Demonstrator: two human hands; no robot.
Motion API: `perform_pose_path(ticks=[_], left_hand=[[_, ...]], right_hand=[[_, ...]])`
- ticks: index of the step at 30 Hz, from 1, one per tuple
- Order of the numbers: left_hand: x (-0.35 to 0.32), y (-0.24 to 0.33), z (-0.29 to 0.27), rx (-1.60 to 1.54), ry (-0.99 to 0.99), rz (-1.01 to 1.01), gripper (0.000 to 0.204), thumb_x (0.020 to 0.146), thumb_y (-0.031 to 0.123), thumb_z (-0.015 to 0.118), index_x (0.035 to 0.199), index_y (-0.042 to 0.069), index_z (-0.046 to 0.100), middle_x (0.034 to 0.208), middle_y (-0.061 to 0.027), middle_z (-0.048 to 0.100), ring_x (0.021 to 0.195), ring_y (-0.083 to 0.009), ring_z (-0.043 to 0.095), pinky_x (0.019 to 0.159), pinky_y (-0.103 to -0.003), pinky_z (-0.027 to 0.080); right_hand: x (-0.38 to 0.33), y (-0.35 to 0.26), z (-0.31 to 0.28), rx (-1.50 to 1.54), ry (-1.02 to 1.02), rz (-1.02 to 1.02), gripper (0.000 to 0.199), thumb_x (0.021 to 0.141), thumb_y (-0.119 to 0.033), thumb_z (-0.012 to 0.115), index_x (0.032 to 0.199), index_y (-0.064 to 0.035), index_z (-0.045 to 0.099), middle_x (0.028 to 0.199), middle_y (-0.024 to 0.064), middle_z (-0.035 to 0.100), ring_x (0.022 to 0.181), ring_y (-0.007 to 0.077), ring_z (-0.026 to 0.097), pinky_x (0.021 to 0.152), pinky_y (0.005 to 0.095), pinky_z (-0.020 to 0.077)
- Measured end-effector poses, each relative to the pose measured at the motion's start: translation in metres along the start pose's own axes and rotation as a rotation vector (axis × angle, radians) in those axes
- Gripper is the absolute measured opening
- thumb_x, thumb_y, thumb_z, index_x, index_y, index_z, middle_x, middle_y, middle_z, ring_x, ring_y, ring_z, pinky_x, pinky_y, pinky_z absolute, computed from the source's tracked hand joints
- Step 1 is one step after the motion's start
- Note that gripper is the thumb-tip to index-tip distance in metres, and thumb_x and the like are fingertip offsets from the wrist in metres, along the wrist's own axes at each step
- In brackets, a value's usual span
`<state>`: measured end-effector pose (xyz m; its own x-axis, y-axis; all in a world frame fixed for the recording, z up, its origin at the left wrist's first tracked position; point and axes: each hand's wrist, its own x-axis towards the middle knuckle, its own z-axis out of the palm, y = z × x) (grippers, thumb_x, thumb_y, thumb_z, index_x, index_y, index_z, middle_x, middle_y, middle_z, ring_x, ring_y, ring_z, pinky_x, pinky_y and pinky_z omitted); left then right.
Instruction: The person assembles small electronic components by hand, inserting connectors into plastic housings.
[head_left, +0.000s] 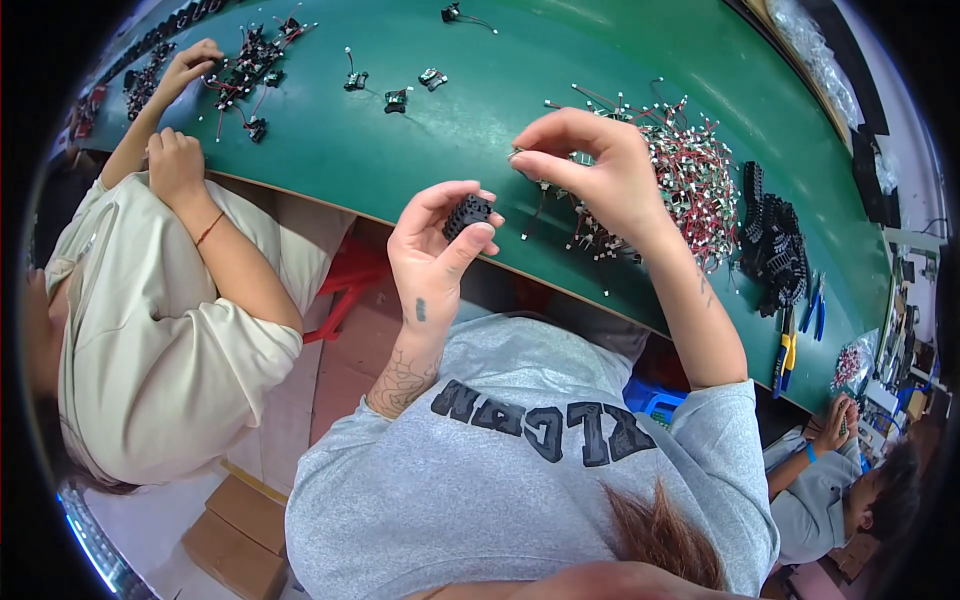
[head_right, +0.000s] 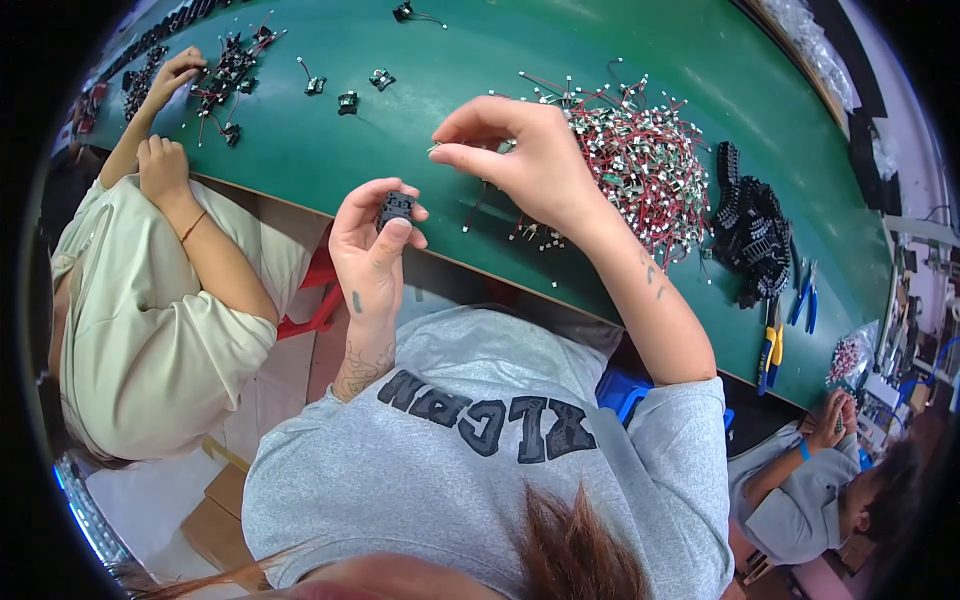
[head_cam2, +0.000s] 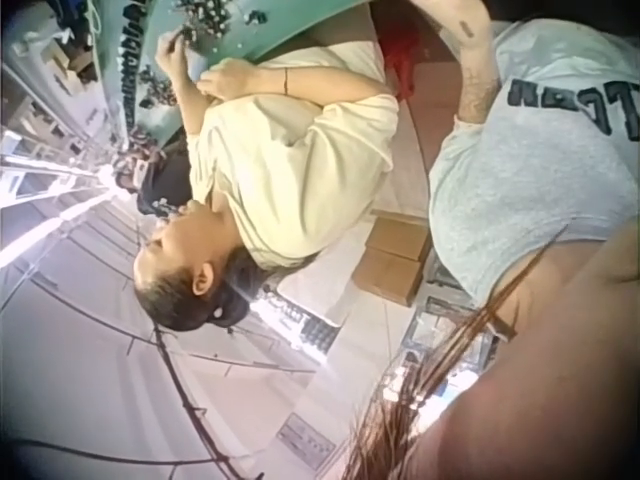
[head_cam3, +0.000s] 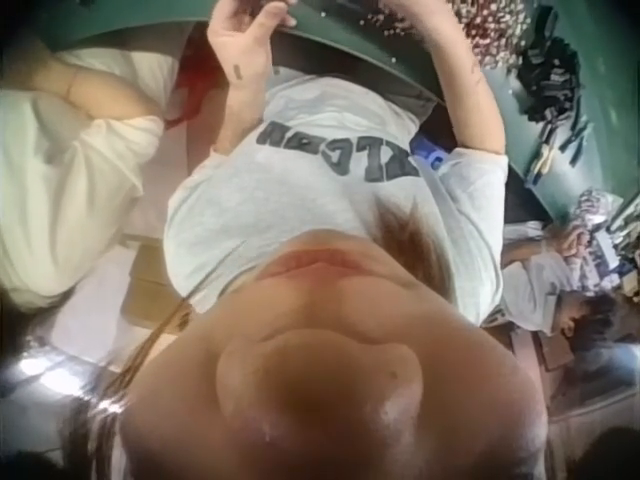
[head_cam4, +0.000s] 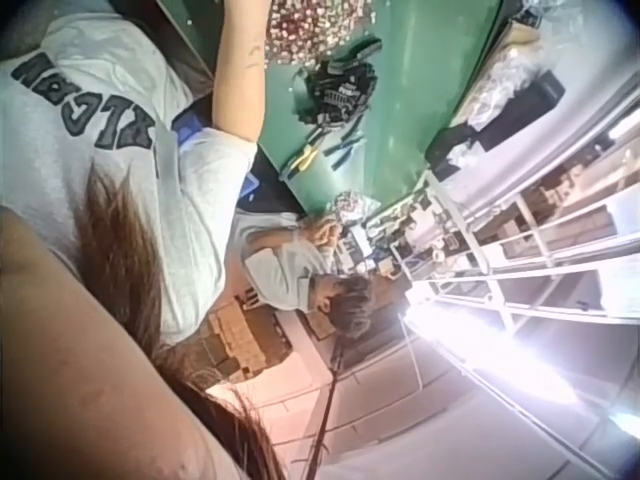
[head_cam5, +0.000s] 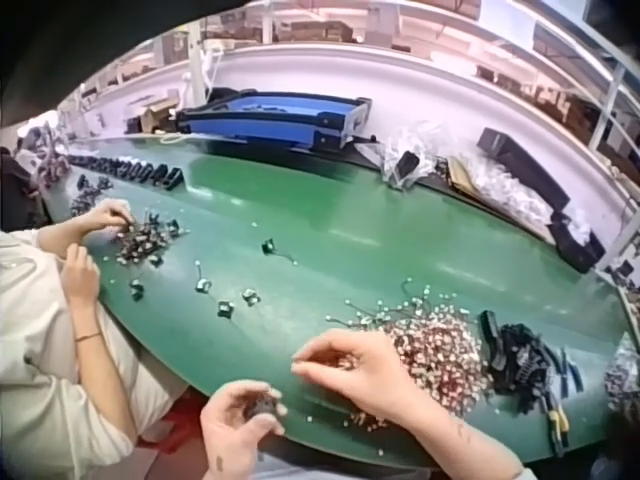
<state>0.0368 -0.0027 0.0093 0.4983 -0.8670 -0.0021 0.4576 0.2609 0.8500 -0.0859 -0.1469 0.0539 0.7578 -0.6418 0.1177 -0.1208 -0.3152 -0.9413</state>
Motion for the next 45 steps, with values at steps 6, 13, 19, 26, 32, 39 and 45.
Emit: perform_pose_path(ticks=[6,13,19,26,32,39,45], left_hand=[[0.004,-0.009,0.005,0.066,-0.011,0.025,0.041,0.074,-0.009,0.070,0.114,-0.003,0.059,0.103,-0.0124,0.062,0.087,-0.0174,0.062,0.074,-0.023,0.053],[0.004,-0.018,0.010,0.174,-0.004,0.089,0.041,0.072,-0.009,0.072,0.111,-0.003,0.061,0.100,-0.0110,0.064,0.088,-0.0159,0.060,0.084,-0.026,0.049],[0.005,-0.017,0.012,0.225,0.015,0.075,0.040,0.071,-0.009,0.073,0.109,-0.002,0.062,0.099,-0.0102,0.064,0.087,-0.0163,0.060,0.083,-0.026,0.049],[0.008,-0.021,0.012,0.285,0.003,0.128,0.039,0.069,-0.008,0.075,0.106,-0.002,0.064,0.096,-0.0086,0.064,0.084,-0.0151,0.059,0.079,-0.024,0.049],[0.009,-0.023,0.013,0.302,0.002,0.140,0.039,0.068,-0.007,0.077,0.104,-0.001,0.066,0.095,-0.0081,0.064,0.082,-0.0141,0.058,0.075,-0.023,0.048],[0.007,-0.026,0.014,0.340,0.001,0.173,0.039,0.067,-0.005,0.078,0.104,0.000,0.066,0.095,-0.0077,0.064,0.081,-0.0138,0.058,0.074,-0.023,0.047],[0.006,-0.028,0.015,0.384,-0.004,0.172,0.040,0.066,-0.004,0.079,0.103,0.001,0.067,0.094,-0.0073,0.064,0.080,-0.0135,0.059,0.073,-0.023,0.048]], right_hand=[[-0.017,-0.012,-0.002,0.140,0.025,0.068,0.016,0.073,0.000,0.073,0.089,-0.0025,0.074,0.079,0.0057,0.069,0.063,0.0079,0.055,0.053,0.0176,0.0405],[-0.027,-0.007,-0.001,0.076,0.058,-0.006,0.018,0.074,0.001,0.072,0.091,-0.0049,0.075,0.082,0.0068,0.069,0.064,0.0082,0.054,0.052,0.0179,0.0371],[-0.026,-0.001,-0.001,-0.017,0.022,-0.048,0.017,0.075,0.001,0.071,0.090,-0.0055,0.075,0.083,0.0062,0.067,0.067,0.0089,0.053,0.053,0.0187,0.0372],[-0.025,0.000,-0.001,-0.003,0.031,-0.012,0.015,0.076,0.001,0.070,0.089,-0.0046,0.075,0.083,0.0046,0.063,0.070,0.0095,0.052,0.056,0.0191,0.0377],[-0.026,-0.001,0.001,-0.089,0.042,-0.052,0.014,0.076,0.001,0.070,0.089,-0.0038,0.075,0.083,0.0047,0.063,0.069,0.0095,0.052,0.056,0.0190,0.0376],[-0.026,-0.003,-0.004,0.026,0.017,0.053,0.015,0.076,0.002,0.070,0.089,-0.0033,0.074,0.081,0.0054,0.065,0.068,0.0101,0.053,0.055,0.0197,0.0388],[-0.028,-0.001,-0.007,0.003,0.025,-0.018,0.013,0.073,0.002,0.070,0.085,-0.0004,0.073,0.079,0.0064,0.066,0.066,0.0123,0.055,0.056,0.0214,0.0414]])
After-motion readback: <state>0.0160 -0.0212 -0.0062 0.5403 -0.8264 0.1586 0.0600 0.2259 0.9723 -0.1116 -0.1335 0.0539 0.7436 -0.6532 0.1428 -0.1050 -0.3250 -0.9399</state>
